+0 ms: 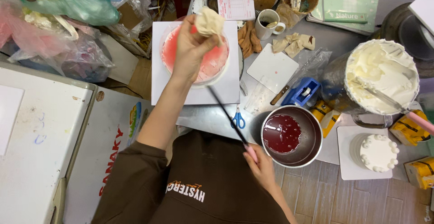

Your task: The person organizes various cake layers and sponges on a workspace, then moves a large cake layer into a refrigerator before returning to the main table to handle small tools and cake components.

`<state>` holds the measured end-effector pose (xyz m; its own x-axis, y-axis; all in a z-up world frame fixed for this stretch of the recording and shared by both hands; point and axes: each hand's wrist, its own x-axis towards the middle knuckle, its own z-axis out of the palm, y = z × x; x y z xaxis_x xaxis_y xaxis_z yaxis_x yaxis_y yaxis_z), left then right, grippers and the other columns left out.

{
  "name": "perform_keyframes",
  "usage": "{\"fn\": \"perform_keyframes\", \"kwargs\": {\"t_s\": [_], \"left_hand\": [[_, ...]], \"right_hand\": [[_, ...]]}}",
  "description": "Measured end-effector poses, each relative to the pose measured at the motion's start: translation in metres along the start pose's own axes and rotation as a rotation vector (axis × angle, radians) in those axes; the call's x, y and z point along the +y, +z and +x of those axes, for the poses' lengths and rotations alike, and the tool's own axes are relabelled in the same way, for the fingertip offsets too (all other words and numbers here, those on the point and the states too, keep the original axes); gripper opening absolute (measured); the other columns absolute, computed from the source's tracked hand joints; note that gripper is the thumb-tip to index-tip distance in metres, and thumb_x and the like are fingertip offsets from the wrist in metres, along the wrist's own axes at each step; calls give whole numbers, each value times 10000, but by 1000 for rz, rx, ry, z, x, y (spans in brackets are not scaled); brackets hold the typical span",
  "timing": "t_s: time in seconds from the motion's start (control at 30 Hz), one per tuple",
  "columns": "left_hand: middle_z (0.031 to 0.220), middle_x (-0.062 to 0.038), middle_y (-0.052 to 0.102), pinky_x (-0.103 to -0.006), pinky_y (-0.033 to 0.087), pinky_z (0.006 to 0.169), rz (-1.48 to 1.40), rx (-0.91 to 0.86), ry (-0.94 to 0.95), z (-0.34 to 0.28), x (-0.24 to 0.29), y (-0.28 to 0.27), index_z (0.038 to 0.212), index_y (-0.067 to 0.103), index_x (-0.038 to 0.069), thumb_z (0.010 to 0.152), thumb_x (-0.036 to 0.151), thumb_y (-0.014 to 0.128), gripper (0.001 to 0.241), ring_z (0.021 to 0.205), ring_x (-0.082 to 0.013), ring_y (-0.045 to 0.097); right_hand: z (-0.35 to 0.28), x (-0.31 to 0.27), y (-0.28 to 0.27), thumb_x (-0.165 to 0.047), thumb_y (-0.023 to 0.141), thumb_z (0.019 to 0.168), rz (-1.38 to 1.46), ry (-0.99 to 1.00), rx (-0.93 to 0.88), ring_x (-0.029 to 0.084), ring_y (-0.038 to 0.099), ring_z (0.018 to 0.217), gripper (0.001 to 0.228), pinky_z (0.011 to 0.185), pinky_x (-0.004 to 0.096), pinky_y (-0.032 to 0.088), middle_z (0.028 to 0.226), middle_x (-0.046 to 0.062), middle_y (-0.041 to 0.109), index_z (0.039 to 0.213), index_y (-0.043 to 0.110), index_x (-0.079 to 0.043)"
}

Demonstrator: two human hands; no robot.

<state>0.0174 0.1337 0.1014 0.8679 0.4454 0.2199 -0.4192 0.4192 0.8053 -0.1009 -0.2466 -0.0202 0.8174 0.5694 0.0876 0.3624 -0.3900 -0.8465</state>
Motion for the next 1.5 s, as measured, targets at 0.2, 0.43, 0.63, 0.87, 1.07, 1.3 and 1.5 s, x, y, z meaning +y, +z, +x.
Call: {"fn": "perform_keyframes", "kwargs": {"t_s": [0.2, 0.43, 0.63, 0.87, 1.07, 1.3, 1.5], "left_hand": [[1052, -126, 803, -312, 635, 949, 386, -167, -334, -18, -51, 17, 1201, 566, 43, 924, 71, 746, 331, 1023, -184, 791], [1049, -110, 733, -268, 564, 813, 368, -509, -443, -42, -210, 26, 1191, 655, -41, 901, 75, 830, 358, 919, -141, 712], [1305, -149, 624, -321, 580, 909, 167, -369, -381, 48, -299, 53, 1504, 366, 87, 841, -72, 643, 737, 1118, -216, 668], [1496, -214, 565, -348, 525, 1064, 181, -413, -436, -2, -257, 54, 1572, 272, 118, 999, 37, 641, 687, 1299, -261, 634], [1388, -181, 646, -317, 509, 1099, 240, -378, -507, -142, -183, -6, 1518, 359, 48, 1042, 134, 618, 549, 1281, -206, 636], [1328, -125, 673, -333, 501, 1042, 382, -173, -735, -234, -152, -91, 1383, 516, 18, 1012, 163, 618, 411, 1246, -198, 624], [1311, -128, 693, -340, 515, 1039, 576, 2, -788, -247, -141, -94, 1353, 556, 41, 984, 279, 620, 444, 1218, -223, 653]], "right_hand": [[3, 14, -5, -148, 585, 1000, 562, 372, 287, 46, 425, 464, 218, 377, 234, 296, 662, -39, 530, 1197, 539, -66], [2, -1, -18, -172, 531, 1045, 715, 440, 446, 49, 340, 460, 192, 388, 217, 282, 668, -19, 454, 1209, 543, -72], [-16, 6, -9, -171, 536, 1060, 750, 469, 539, 56, 370, 496, 191, 396, 221, 297, 694, -2, 461, 1216, 544, -62], [-16, 15, 8, -255, 468, 1067, 782, 497, 444, 64, 420, 451, 289, 369, 220, 336, 686, 7, 511, 1259, 545, -54], [34, 20, 33, -351, 412, 1086, 1087, 504, 235, 45, 404, 400, 406, 326, 198, 319, 701, -2, 544, 1289, 546, -27], [112, 59, 77, -134, 561, 995, 875, 634, 406, 46, 473, 629, 604, 520, 219, 425, 920, 13, 537, 1553, 335, -89], [131, 107, 96, -24, 595, 946, 841, 513, 468, 133, 565, 846, 796, 726, 259, 502, 1251, 116, 539, 1611, 160, -53]]}}
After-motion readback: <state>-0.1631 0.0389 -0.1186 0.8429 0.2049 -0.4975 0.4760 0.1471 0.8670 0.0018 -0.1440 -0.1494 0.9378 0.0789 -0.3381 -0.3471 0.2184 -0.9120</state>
